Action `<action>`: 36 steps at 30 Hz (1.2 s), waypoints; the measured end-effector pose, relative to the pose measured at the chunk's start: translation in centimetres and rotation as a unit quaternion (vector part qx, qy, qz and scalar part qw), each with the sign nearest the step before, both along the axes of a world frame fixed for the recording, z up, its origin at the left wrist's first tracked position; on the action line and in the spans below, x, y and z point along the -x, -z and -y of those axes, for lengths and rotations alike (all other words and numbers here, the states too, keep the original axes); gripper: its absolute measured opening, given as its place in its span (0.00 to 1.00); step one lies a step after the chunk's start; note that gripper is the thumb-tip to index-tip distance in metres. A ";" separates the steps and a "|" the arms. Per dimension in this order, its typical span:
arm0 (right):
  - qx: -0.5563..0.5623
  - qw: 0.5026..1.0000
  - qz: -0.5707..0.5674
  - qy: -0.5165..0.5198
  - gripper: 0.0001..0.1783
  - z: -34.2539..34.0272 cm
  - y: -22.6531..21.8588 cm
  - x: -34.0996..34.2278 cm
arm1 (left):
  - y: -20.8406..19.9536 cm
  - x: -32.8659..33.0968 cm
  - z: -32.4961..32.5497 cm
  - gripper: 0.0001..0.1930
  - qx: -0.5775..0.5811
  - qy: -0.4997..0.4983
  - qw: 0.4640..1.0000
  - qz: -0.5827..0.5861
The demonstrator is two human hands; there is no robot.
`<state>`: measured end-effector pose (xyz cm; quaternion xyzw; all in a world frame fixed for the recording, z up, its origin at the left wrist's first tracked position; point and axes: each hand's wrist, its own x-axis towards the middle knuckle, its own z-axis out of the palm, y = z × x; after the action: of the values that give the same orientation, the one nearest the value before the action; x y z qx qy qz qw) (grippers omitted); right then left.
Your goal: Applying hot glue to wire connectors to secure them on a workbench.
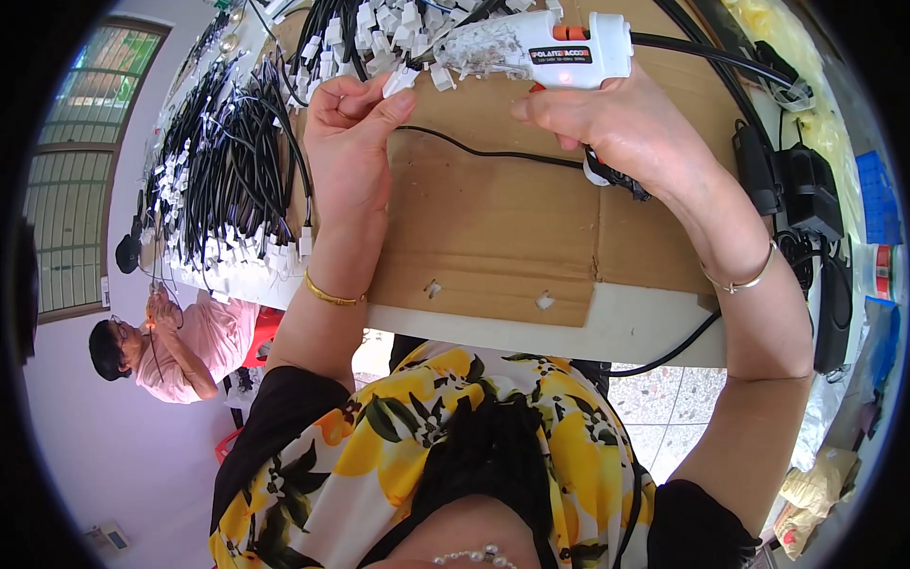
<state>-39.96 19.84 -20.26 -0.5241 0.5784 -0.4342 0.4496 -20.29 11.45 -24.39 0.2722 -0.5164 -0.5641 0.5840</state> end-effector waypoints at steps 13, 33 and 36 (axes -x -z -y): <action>0.031 0.999 0.015 0.002 0.08 -0.1 0.0 -0.1 | -0.3 0.2 -0.3 0.16 0.040 -0.031 0.998 0.029; -0.013 1.000 -0.011 -0.014 0.07 0.0 -0.8 0.1 | -0.7 0.4 -0.7 0.16 0.087 -0.048 0.990 0.105; -0.005 0.999 -0.033 -0.003 0.07 0.0 -0.8 -0.1 | -0.7 0.3 -0.7 0.15 0.095 -0.050 0.987 0.116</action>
<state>-39.85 19.86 -19.44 -0.5376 0.5932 -0.4127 0.4345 -20.57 12.16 -23.69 0.3051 -0.6176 -0.4468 0.5708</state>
